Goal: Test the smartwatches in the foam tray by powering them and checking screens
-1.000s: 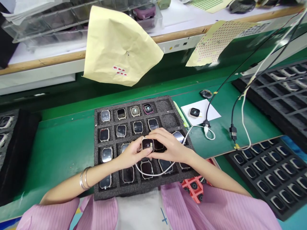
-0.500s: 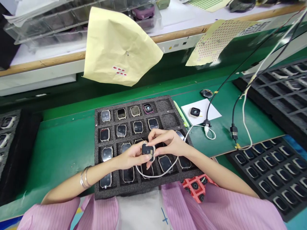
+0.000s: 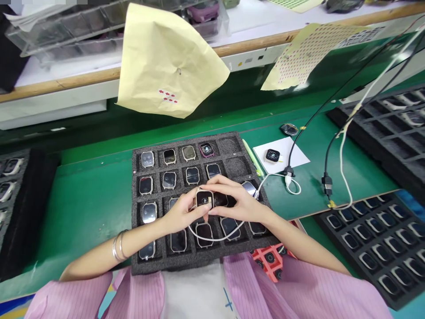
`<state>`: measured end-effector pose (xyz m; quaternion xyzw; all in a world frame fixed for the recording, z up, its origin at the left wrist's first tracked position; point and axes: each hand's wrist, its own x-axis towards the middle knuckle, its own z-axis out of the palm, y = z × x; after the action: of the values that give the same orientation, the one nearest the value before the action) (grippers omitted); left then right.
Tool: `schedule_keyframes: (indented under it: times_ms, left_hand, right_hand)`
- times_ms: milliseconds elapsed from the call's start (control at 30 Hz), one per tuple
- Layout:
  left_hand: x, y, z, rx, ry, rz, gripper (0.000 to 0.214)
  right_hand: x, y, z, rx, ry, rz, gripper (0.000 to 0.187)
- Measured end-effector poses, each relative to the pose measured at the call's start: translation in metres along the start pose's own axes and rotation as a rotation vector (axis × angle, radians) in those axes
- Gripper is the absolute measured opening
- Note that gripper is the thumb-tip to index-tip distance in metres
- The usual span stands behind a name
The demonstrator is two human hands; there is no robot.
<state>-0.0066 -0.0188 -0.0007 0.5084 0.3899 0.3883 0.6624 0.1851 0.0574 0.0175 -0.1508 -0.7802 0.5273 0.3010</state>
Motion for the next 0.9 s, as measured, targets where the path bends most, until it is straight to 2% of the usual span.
schedule_keyframes:
  times_ms: [100,167,300,400,500,633,700,900]
  left_hand:
    - [-0.002,0.004,-0.001,-0.128,-0.134,0.011,0.034]
    - [-0.003,0.006,-0.002,-0.224,-0.225,-0.004,0.031]
    - [-0.003,0.007,-0.002,-0.291,-0.263,-0.056,0.030]
    - [-0.002,0.006,-0.001,-0.269,-0.231,-0.025,0.031]
    - [-0.002,0.005,0.001,-0.160,-0.120,0.031,0.035]
    - [-0.002,0.000,0.002,0.053,0.029,0.029,0.036]
    - [-0.002,-0.002,0.002,0.136,0.070,0.025,0.035]
    - [-0.002,-0.004,0.001,0.217,0.056,-0.034,0.039]
  right_hand:
    - [0.001,0.000,-0.003,0.077,-0.018,-0.006,0.032]
    - [0.002,0.001,-0.002,0.132,-0.004,-0.025,0.030]
    - [0.003,0.004,0.001,0.176,0.030,-0.040,0.032]
    - [0.003,0.004,0.001,0.148,0.024,-0.060,0.031]
    - [0.003,0.002,-0.001,0.077,-0.002,-0.073,0.038]
    - [0.001,0.002,0.000,-0.101,-0.015,-0.079,0.056]
    - [0.000,0.004,0.004,-0.224,-0.018,-0.099,0.057]
    - [-0.002,0.002,0.009,-0.615,0.000,-0.186,0.045]
